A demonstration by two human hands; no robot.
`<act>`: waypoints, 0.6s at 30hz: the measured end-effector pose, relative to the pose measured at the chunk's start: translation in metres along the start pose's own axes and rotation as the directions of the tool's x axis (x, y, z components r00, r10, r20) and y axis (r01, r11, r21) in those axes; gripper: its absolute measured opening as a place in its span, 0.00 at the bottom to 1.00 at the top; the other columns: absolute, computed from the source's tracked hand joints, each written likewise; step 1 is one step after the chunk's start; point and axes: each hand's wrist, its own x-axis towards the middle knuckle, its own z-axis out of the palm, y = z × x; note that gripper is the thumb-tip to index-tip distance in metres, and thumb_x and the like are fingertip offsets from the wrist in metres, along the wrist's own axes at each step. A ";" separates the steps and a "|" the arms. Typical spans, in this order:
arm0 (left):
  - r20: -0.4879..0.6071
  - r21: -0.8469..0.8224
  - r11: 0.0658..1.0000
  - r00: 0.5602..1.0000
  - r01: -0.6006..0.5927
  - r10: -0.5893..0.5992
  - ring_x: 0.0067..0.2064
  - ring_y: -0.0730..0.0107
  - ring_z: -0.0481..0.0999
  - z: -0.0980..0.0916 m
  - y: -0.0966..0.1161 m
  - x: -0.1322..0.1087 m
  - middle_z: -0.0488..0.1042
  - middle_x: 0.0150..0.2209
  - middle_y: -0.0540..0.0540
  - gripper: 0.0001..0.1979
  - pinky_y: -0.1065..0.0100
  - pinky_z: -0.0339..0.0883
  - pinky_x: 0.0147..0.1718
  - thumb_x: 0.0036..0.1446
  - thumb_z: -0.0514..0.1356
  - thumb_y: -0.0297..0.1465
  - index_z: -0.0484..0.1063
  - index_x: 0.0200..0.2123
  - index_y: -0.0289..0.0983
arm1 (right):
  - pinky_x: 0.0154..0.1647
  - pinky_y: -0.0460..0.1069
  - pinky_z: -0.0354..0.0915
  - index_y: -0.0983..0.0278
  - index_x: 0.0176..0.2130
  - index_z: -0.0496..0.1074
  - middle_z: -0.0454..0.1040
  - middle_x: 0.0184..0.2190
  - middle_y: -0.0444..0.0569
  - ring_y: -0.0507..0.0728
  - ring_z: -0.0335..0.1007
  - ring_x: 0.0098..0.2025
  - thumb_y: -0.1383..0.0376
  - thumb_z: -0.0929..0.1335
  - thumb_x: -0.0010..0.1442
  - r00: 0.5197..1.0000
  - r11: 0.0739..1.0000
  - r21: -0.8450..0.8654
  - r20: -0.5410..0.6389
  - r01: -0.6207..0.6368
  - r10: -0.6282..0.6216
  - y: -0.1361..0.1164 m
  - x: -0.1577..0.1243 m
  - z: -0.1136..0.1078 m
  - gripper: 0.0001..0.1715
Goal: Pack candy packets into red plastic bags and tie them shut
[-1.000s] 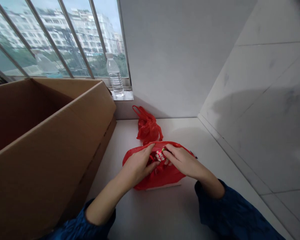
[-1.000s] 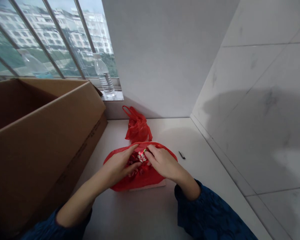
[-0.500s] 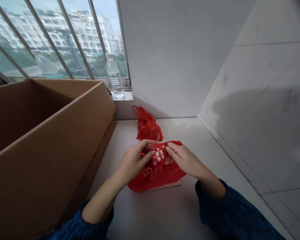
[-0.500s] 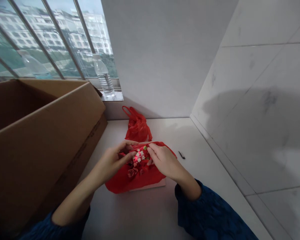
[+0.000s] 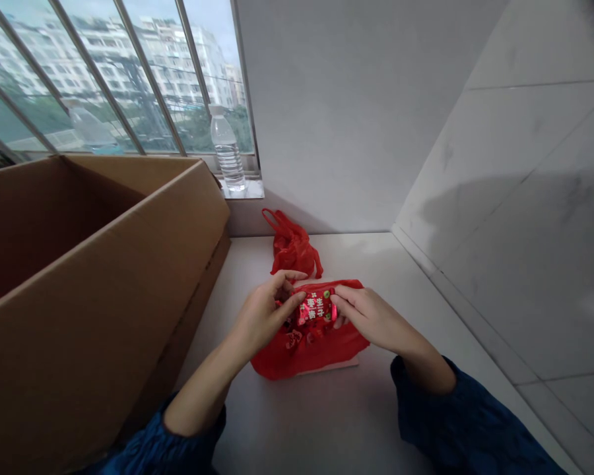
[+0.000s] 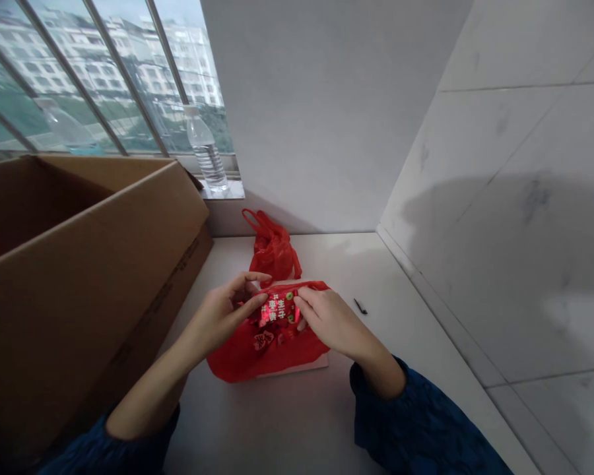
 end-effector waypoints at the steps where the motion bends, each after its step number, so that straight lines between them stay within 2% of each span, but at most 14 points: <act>1: 0.015 0.063 0.998 1.000 0.007 -0.008 0.32 0.69 0.77 -0.001 0.002 -0.001 0.75 0.35 0.48 0.17 0.68 0.69 0.34 0.67 0.54 0.37 0.65 0.56 0.38 | 0.38 0.48 0.63 0.62 0.33 0.67 0.79 0.30 0.46 0.55 0.77 0.34 0.63 0.55 0.73 1.000 0.994 -0.108 -0.006 -0.027 0.026 -0.001 0.000 0.001 0.20; 3: 0.065 0.243 0.970 0.997 0.031 -0.048 0.34 0.66 0.78 -0.003 0.005 -0.004 0.78 0.38 0.46 0.16 0.66 0.69 0.35 0.67 0.52 0.35 0.65 0.56 0.38 | 0.38 0.50 0.63 0.63 0.37 0.71 0.80 0.35 0.51 0.58 0.78 0.38 0.65 0.56 0.72 0.991 0.924 -0.360 -0.003 -0.127 0.135 -0.002 0.000 0.006 0.18; 5: 0.175 0.470 0.882 0.977 0.028 -0.124 0.37 0.62 0.80 -0.002 0.005 -0.007 0.80 0.39 0.44 0.12 0.65 0.69 0.36 0.67 0.52 0.32 0.71 0.49 0.37 | 0.37 0.51 0.64 0.65 0.39 0.74 0.81 0.37 0.56 0.63 0.79 0.40 0.67 0.58 0.70 0.965 0.819 -0.529 0.002 -0.221 0.262 -0.002 0.002 0.015 0.17; 8: 0.307 0.690 0.723 0.915 -0.025 -0.262 0.37 0.56 0.81 0.005 0.000 -0.011 0.81 0.35 0.39 0.11 0.63 0.70 0.35 0.63 0.53 0.27 0.76 0.34 0.36 | 0.38 0.52 0.65 0.66 0.42 0.75 0.81 0.38 0.58 0.65 0.79 0.41 0.68 0.57 0.69 0.947 0.773 -0.576 -0.006 -0.267 0.322 -0.001 0.011 0.028 0.18; 10: 0.302 0.743 0.669 0.902 -0.019 -0.309 0.36 0.51 0.82 0.010 -0.007 -0.011 0.81 0.33 0.37 0.12 0.60 0.72 0.35 0.61 0.54 0.24 0.77 0.30 0.35 | 0.40 0.52 0.66 0.66 0.46 0.74 0.81 0.41 0.58 0.64 0.79 0.44 0.67 0.55 0.71 0.952 0.779 -0.567 -0.029 -0.268 0.306 0.001 0.018 0.035 0.20; 12: 0.262 0.773 0.635 0.909 0.004 -0.324 0.37 0.47 0.82 0.015 -0.013 -0.010 0.81 0.34 0.35 0.12 0.56 0.73 0.35 0.60 0.53 0.24 0.77 0.32 0.35 | 0.41 0.53 0.67 0.67 0.50 0.72 0.81 0.42 0.59 0.64 0.79 0.45 0.67 0.53 0.72 0.950 0.776 -0.565 -0.049 -0.281 0.308 0.002 0.024 0.040 0.22; 14: 0.216 0.801 0.598 0.919 0.026 -0.330 0.40 0.45 0.82 0.017 -0.018 -0.007 0.81 0.36 0.34 0.13 0.53 0.73 0.36 0.62 0.51 0.23 0.77 0.37 0.33 | 0.40 0.53 0.67 0.69 0.49 0.72 0.81 0.41 0.60 0.64 0.79 0.44 0.66 0.54 0.72 0.949 0.775 -0.566 -0.043 -0.281 0.313 0.003 0.025 0.043 0.21; 18: 0.178 0.829 0.558 0.933 0.030 -0.314 0.44 0.45 0.81 0.020 -0.025 -0.002 0.79 0.43 0.32 0.18 0.53 0.74 0.38 0.63 0.47 0.21 0.73 0.49 0.32 | 0.39 0.50 0.68 0.63 0.42 0.77 0.82 0.40 0.53 0.62 0.79 0.44 0.66 0.63 0.67 0.965 0.819 -0.549 0.079 -0.167 0.250 -0.001 0.018 0.045 0.13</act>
